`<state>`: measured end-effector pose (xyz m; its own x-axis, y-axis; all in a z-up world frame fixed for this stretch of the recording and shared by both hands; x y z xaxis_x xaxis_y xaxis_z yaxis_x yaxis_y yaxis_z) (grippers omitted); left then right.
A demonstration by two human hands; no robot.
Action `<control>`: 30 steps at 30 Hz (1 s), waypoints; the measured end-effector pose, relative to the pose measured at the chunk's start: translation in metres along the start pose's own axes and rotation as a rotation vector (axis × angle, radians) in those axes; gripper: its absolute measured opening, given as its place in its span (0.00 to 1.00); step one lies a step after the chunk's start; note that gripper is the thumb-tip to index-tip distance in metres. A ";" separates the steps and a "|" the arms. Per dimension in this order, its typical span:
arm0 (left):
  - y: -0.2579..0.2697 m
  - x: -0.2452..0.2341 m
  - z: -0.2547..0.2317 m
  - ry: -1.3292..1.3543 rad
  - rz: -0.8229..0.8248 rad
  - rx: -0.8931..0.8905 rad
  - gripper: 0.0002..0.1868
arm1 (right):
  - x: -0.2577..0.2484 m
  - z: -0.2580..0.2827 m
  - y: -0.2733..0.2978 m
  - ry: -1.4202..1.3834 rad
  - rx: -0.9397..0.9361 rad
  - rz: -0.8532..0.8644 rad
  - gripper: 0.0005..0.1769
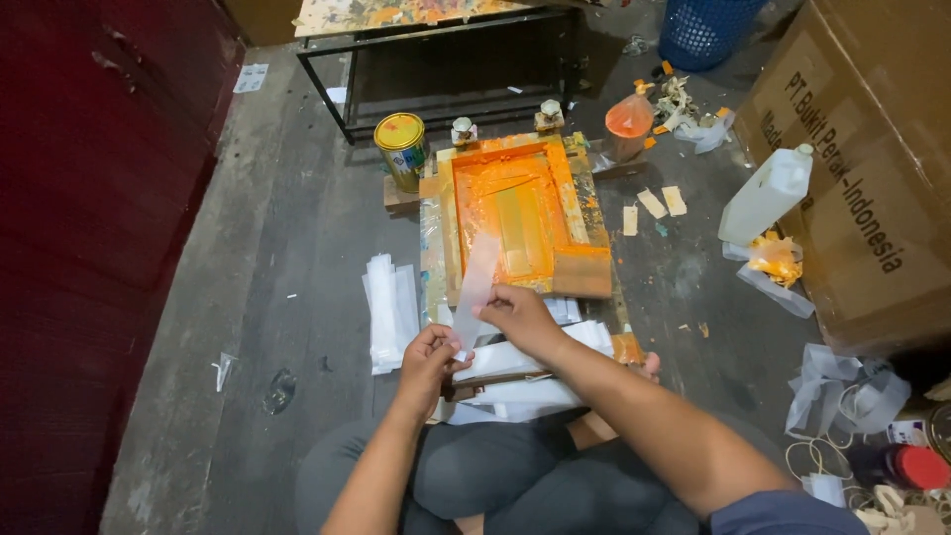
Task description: The person sits on the floor and uses a squeegee to spread orange ink across a screen printing frame. They repeatedly place translucent strips under the frame, pull them through the ink, and inspect them before stacking them aside.
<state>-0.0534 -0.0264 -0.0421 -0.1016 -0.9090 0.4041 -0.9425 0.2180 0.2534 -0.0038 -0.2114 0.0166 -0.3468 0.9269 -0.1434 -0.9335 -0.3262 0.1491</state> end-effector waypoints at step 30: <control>0.009 -0.001 -0.011 -0.041 -0.077 -0.002 0.12 | -0.070 0.036 0.008 -0.193 -0.083 -0.110 0.17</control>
<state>-0.0584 -0.0198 -0.0304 -0.0422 -0.9368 0.3472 -0.9473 0.1480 0.2841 0.0157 -0.2720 0.0628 -0.2261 0.9734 0.0361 -0.9718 -0.2280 0.0605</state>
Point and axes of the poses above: each hand's wrist, its own y-axis away from the middle knuckle, its own x-axis out of the palm, z = x × y, the point moved 2 cm from there along -y, towards the middle knuckle, and after that the axes turned 11 degrees about z, right-handed, at the moved point
